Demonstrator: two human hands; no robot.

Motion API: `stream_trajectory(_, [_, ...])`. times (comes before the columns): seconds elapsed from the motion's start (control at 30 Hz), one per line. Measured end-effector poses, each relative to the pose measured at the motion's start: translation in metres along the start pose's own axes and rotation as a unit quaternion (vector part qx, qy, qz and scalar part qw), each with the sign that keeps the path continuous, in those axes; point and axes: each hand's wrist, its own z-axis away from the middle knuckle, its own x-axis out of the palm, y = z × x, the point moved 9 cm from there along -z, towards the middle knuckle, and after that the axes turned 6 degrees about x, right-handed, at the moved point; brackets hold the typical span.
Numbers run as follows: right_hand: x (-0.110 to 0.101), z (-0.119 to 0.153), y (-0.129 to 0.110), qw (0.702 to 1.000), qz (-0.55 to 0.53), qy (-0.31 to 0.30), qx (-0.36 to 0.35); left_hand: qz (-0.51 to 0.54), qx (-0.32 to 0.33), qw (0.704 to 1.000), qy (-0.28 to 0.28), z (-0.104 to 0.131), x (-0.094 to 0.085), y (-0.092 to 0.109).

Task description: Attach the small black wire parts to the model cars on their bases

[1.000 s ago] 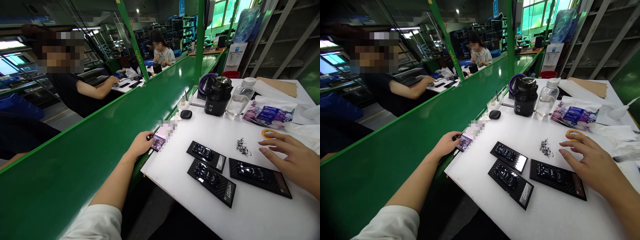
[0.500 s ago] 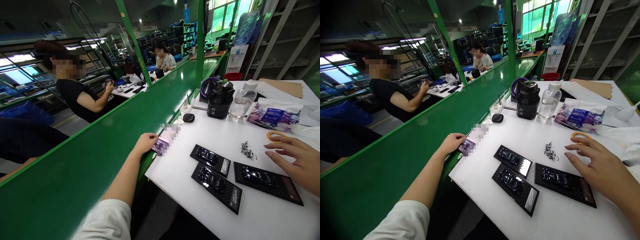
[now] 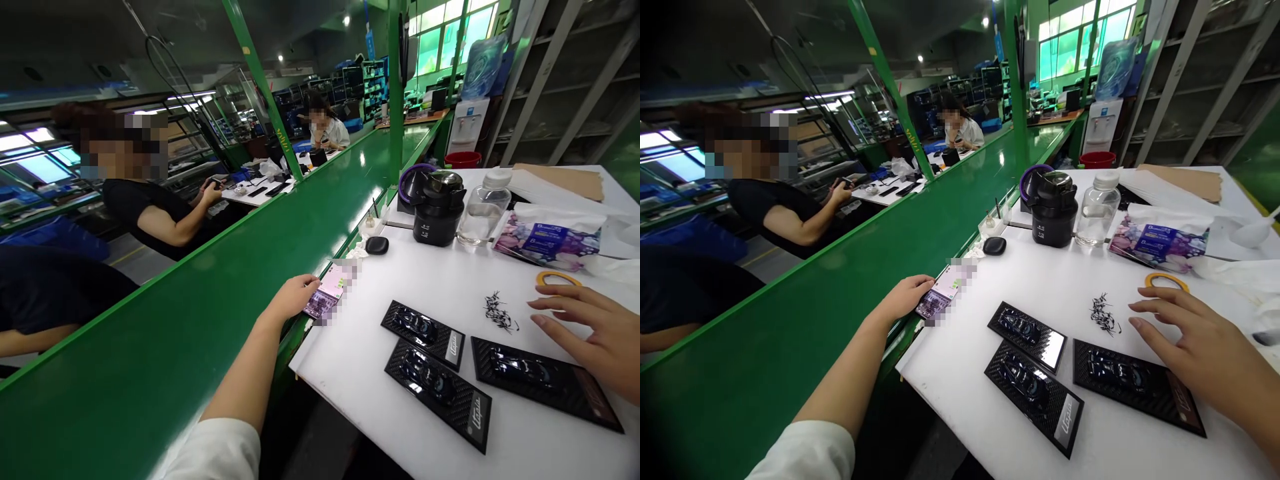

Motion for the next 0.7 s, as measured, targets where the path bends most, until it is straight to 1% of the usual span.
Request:
stream_trajectory(0.1, [-0.001, 0.000, 0.000, 1.000, -0.005, -0.001, 0.014, -0.020, 0.006, 1.000, -0.006, -0.010, 0.000, 0.009])
stream_trajectory(0.2, [-0.005, 0.001, -0.005, 1.000, -0.010, -0.001, 0.014, -0.033, 0.001, 0.999, 0.025, -0.014, 0.000, 0.014])
stream_trajectory(0.33, [-0.009, 0.000, -0.010, 1.000, -0.020, -0.002, 0.021, -0.034, -0.007, 0.998, 0.048, -0.013, 0.004, 0.011])
stream_trajectory(0.47, [-0.010, -0.001, -0.013, 1.000, -0.022, -0.002, 0.017, -0.038, -0.014, 0.998, 0.044, -0.013, 0.006, 0.008])
stream_trajectory(0.7, [-0.009, -0.001, -0.013, 1.000, -0.014, -0.019, 0.020, -0.056, -0.022, 0.998, 0.036, -0.015, 0.011, 0.007])
